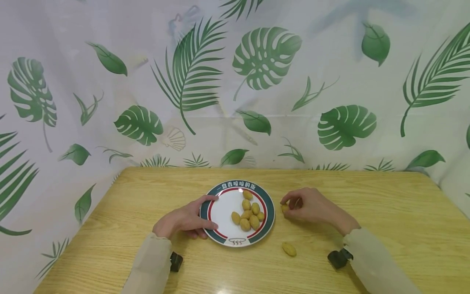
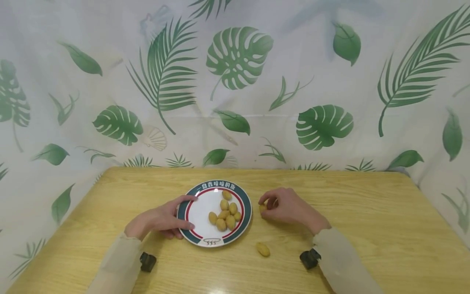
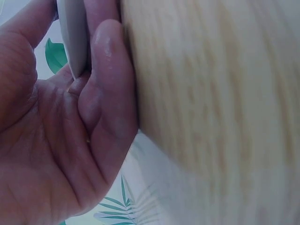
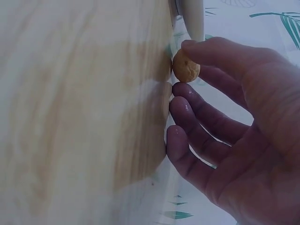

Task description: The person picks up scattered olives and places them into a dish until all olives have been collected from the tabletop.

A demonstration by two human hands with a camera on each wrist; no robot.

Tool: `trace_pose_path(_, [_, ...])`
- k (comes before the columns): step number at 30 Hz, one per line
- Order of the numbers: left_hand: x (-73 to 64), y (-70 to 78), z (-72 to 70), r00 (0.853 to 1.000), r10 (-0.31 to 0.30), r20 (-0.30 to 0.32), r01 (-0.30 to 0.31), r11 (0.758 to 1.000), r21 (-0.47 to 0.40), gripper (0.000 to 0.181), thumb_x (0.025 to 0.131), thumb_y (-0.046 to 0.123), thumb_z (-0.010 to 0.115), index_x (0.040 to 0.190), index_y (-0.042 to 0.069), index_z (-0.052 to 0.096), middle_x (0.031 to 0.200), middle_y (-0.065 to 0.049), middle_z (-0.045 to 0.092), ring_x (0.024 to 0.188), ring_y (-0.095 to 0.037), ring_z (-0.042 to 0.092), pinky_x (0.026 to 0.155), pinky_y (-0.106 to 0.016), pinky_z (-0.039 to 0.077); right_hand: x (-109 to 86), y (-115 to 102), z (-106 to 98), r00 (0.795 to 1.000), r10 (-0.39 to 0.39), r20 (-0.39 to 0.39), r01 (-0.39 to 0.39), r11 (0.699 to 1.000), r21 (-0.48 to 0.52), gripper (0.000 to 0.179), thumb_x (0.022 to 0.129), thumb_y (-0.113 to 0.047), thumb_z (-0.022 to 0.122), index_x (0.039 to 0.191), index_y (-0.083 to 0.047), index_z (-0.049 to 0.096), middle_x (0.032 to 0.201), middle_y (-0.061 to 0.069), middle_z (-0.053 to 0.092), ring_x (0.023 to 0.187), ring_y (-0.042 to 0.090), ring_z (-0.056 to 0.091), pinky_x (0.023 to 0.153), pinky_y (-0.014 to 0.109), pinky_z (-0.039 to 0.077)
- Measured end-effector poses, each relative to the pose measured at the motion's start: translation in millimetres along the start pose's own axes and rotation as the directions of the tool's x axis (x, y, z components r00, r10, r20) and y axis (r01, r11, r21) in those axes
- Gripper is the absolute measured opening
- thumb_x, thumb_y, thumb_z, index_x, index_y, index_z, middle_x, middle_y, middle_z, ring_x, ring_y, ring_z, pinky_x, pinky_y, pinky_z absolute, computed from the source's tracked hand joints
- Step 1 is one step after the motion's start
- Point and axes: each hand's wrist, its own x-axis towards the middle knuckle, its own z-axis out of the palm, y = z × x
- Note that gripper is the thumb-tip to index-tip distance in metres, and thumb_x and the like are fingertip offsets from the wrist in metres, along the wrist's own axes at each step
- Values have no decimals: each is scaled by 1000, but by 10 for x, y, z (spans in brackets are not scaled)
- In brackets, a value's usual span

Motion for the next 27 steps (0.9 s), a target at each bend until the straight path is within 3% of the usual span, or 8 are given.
trace_pose_path(27, [6,1,-11,1000,0,7,0,1000,-2,81,89,30,82,154,38,35,76,-9,72,58,-14,68,55,-25,51,65,-110,-2,997,5,-81,-2,999,41,25,88,-21,80,111,-15,75,93,-3,71,84,11,62,69,23,52])
